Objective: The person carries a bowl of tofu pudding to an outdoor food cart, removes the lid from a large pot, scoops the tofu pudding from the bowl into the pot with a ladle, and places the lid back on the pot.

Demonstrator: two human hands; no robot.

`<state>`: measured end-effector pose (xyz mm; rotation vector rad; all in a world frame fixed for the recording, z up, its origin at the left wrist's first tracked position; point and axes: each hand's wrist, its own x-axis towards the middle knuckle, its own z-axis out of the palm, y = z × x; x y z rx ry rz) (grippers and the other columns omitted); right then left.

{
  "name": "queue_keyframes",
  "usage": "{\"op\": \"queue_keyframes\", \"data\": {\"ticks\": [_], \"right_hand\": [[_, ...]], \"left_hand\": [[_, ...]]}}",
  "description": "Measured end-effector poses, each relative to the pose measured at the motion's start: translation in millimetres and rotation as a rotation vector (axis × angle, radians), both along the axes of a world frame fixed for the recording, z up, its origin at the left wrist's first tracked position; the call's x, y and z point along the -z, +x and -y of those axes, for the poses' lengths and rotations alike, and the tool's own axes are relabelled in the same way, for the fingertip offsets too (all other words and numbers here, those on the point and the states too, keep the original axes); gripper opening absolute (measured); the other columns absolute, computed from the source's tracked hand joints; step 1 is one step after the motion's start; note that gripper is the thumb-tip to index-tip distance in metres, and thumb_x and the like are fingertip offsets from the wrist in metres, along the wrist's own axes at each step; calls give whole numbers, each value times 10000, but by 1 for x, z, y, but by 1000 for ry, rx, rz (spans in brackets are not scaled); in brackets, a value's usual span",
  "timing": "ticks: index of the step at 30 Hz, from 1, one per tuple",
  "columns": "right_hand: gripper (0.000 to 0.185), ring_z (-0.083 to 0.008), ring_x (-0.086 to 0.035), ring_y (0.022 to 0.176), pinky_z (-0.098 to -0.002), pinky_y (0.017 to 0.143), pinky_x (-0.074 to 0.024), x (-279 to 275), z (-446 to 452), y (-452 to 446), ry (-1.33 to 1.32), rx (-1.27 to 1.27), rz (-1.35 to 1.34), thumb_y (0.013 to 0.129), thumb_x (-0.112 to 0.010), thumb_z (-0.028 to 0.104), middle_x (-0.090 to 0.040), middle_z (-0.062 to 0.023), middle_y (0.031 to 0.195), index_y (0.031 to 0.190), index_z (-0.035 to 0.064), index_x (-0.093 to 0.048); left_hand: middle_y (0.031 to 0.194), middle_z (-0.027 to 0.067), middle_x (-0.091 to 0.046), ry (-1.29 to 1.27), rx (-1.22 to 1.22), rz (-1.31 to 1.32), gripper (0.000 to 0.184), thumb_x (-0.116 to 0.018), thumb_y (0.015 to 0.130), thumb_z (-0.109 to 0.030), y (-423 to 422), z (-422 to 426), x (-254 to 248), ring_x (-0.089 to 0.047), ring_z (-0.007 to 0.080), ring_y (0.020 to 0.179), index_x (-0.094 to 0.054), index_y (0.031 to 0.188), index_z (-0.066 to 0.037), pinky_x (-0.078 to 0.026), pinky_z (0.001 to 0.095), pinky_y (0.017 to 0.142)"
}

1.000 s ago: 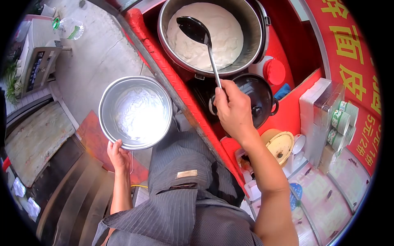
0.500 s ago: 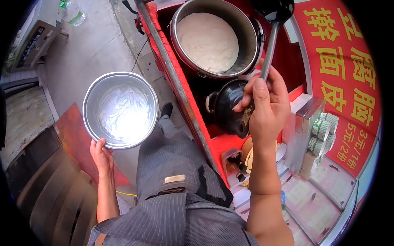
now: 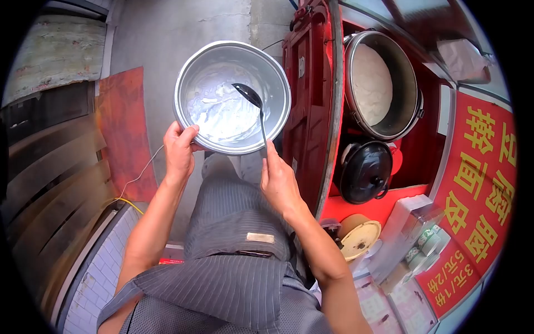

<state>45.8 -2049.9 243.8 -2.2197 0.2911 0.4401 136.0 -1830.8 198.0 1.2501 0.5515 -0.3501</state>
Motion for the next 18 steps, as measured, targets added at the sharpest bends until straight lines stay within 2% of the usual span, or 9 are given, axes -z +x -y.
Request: {"op": "queue_keyframes", "data": {"ticks": [4,5,6,9,13,15,16,17,18], "right_hand": [[458,-140,-586,631,-285,600,-524,-27,-11,0,297,256,-131,1030,-495,96,-614,-111,827,1468,-23,-429],[449,-73,-524,568,-236,518,-487,-50,-19,9,442,376,-210,1043,-484,112,-565,-50,747,1474,-4,-437],[440,-42,-453,497,-205,434,-413,-59,-27,9,442,404,-133,1057,-464,125,-504,14,686,1483,18,-437],[465,-65,-501,517,-205,424,-464,-95,-41,8,455,421,128,1058,-478,159,-516,-26,720,1489,1,-403],[506,-73,-518,541,-219,493,-498,-159,-79,1,196,510,535,1073,-432,164,-524,-43,732,1529,-18,-309],[515,-73,-520,553,-219,503,-509,-163,-101,-7,201,569,660,1074,-411,148,-511,-39,748,1544,-8,-272],[500,-134,-567,617,-268,563,-515,-150,-109,-8,199,508,664,1055,-437,121,-554,-94,822,1520,-15,-314],[487,-196,-614,681,-317,622,-522,-121,-111,-11,153,407,390,1036,-462,95,-598,-149,896,1496,-23,-355],[474,-257,-660,745,-367,681,-529,-104,-115,-5,99,310,-160,1017,-488,68,-642,-204,970,1472,-30,-396]], "left_hand": [[871,122,-665,-37,-31,-9,120,-594,894,-48,-11,-22,3,-695,185,674,-577,971,43,-627,322,533],[872,125,-666,-45,-33,20,121,-596,895,-50,-7,-29,5,-697,187,670,-577,970,43,-626,321,532],[876,130,-672,-37,-27,10,133,-592,901,-56,-8,-37,2,-698,186,657,-580,986,46,-625,315,534],[878,130,-675,-65,-35,17,151,-591,907,-65,-11,-55,-2,-698,186,655,-581,1005,49,-620,311,532],[905,137,-673,-115,-29,15,148,-603,878,-47,-13,-75,-7,-698,189,694,-600,983,56,-611,320,545],[901,139,-675,-98,21,20,147,-604,880,-55,-13,-83,-5,-701,195,701,-592,974,58,-618,326,557],[901,139,-675,-92,33,24,147,-604,880,-55,-13,-87,-4,-701,195,701,-592,974,58,-618,326,557],[892,134,-666,-91,43,35,150,-601,894,-66,-14,-88,-3,-701,195,689,-583,986,52,-616,317,537],[883,129,-658,-94,60,41,154,-597,908,-78,-19,-88,-3,-700,195,677,-573,997,46,-614,307,518]]}}
